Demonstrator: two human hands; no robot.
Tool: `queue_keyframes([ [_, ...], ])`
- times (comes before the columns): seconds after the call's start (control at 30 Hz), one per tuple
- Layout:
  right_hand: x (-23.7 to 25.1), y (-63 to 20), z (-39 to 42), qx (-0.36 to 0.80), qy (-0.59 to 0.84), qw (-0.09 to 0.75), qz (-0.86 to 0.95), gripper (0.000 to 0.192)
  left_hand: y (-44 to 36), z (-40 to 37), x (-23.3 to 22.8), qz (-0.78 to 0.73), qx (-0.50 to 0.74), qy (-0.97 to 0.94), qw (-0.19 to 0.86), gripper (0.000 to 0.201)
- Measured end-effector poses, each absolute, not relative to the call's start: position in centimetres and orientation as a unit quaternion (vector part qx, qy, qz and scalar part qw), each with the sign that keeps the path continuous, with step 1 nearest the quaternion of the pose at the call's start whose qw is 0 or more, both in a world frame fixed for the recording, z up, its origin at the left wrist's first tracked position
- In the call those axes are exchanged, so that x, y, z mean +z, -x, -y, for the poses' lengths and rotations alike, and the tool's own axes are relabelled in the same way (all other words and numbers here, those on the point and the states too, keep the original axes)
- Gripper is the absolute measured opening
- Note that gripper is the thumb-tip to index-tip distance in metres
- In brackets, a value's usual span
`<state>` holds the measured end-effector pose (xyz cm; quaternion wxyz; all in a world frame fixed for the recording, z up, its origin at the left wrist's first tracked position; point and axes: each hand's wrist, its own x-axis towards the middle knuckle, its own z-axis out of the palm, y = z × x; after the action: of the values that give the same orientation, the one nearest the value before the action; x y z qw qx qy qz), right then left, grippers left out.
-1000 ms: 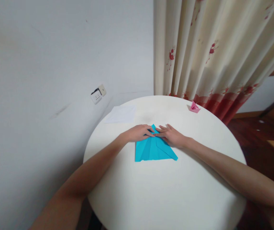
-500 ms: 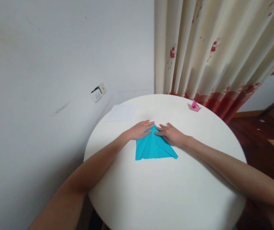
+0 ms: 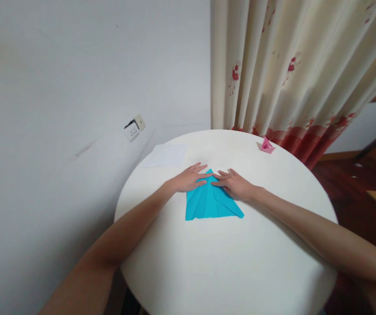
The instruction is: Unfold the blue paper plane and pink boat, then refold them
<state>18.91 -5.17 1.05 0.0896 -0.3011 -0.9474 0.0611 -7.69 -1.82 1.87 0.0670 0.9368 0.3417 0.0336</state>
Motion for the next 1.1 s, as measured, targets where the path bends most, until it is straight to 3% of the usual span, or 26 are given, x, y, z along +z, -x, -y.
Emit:
queue_keyframes([
  [0.4, 1.1, -18.7, 5.2, 0.058, 0.299, 0.085, 0.949, 0.057, 6.5, 1.0, 0.3, -0.458, 0.037, -0.887, 0.051, 0.052],
  [0.63, 1.1, -18.8, 5.1, 0.056, 0.299, 0.086, 0.949, 0.058, 7.5, 1.5, 0.8, -0.393, 0.022, -0.917, 0.061, 0.048],
  [0.87, 1.2, -18.8, 5.1, 0.055, 0.301, 0.077, 0.949, 0.057, 7.7, 1.6, 0.7, -0.396, 0.035, -0.915, 0.065, 0.058],
  [1.1, 1.2, -18.9, 5.1, 0.059, 0.305, 0.079, 0.947, 0.057, 6.6, 2.2, 1.5, -0.358, 0.073, -0.93, 0.032, 0.042],
])
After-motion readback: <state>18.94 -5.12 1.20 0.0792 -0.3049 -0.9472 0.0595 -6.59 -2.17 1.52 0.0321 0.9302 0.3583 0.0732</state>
